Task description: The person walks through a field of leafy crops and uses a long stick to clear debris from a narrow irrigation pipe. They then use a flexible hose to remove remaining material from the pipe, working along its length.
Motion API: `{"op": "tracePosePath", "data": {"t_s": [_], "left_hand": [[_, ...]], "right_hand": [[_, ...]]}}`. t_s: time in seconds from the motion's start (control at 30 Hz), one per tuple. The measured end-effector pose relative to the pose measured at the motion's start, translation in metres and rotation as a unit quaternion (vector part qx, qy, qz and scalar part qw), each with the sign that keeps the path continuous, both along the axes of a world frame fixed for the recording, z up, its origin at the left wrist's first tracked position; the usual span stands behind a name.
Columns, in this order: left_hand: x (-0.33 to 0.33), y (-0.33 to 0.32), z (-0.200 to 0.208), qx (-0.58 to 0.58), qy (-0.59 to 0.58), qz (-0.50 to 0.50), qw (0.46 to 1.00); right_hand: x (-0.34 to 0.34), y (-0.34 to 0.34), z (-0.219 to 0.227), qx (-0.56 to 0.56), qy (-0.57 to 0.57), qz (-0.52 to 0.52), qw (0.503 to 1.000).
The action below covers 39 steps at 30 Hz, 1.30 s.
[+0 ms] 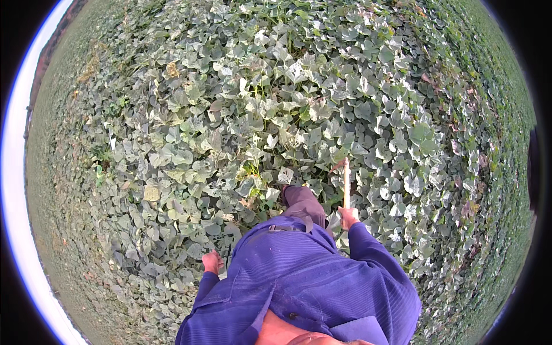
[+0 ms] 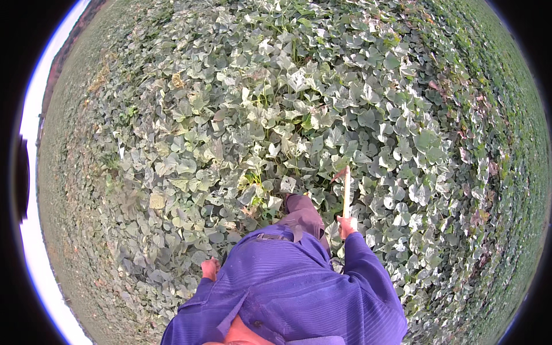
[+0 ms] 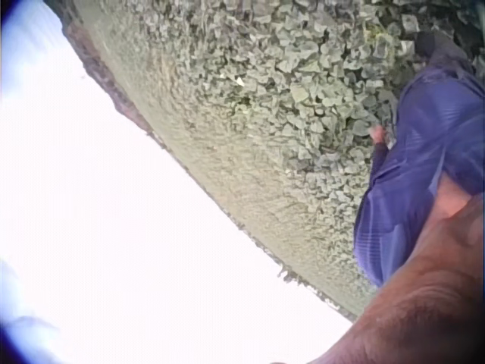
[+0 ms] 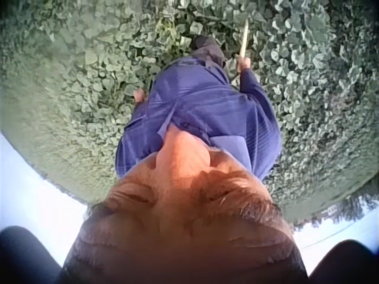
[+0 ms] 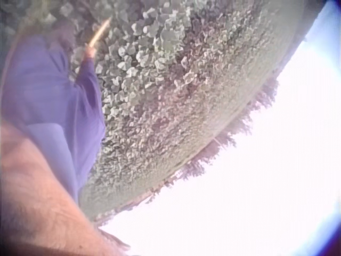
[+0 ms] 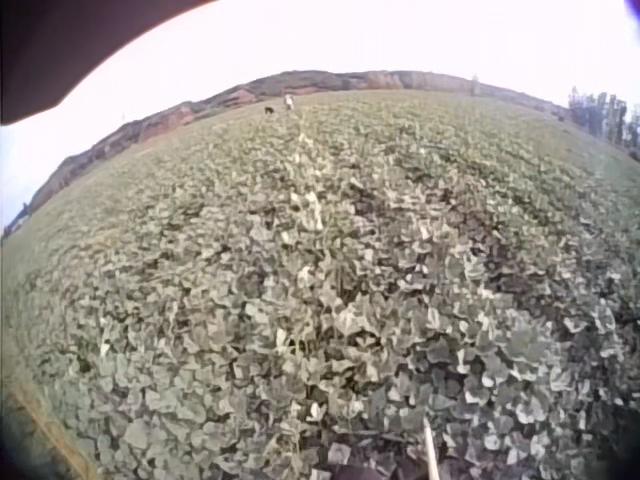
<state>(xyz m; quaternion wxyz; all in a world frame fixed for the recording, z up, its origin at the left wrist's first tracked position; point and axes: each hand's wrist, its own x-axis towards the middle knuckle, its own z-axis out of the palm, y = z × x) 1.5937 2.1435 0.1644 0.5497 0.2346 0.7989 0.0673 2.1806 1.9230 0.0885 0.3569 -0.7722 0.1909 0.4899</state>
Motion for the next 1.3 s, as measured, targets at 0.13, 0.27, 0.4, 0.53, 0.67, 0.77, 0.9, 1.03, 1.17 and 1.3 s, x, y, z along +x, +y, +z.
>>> {"op": "tracePosePath", "data": {"t_s": [0.13,0.27,0.4,0.53,0.67,0.77,0.9,1.03,1.17,1.3], "left_hand": [[0.056,0.091,0.057,0.065,0.001,0.038,0.997],[0.099,0.141,0.061,0.122,0.085,0.036,0.988],[0.101,0.178,0.005,0.041,-0.044,0.029,0.998],[0.163,0.242,-0.012,0.014,0.148,-0.564,0.812],[0.220,0.319,-0.016,0.068,0.107,-0.391,0.912],[0.276,0.385,-0.032,0.120,-0.030,-0.112,0.986],[0.384,0.485,-0.056,0.090,0.023,-0.106,0.990],[0.461,0.573,-0.049,0.144,-0.090,-0.077,0.982],[0.510,0.661,-0.015,0.085,-0.067,-0.076,0.991],[0.546,0.727,0.009,0.138,-0.070,-0.051,0.987]], "right_hand": [[0.055,0.071,0.004,0.029,-0.045,-0.015,0.998],[0.099,0.137,0.043,0.073,0.011,0.000,0.997],[0.135,0.186,0.073,0.076,-0.041,0.041,0.995],[0.157,0.211,0.067,0.066,-0.056,0.029,0.996],[0.175,0.236,0.061,0.043,-0.041,0.023,0.998],[0.207,0.254,0.028,0.025,-0.052,0.003,0.998],[0.268,0.317,0.014,0.016,-0.074,-0.022,0.997],[0.352,0.420,0.049,0.012,-0.074,-0.030,0.997],[0.434,0.517,0.088,0.004,-0.039,-0.051,0.998],[0.482,0.573,0.096,0.022,-0.092,-0.018,0.995]]}}
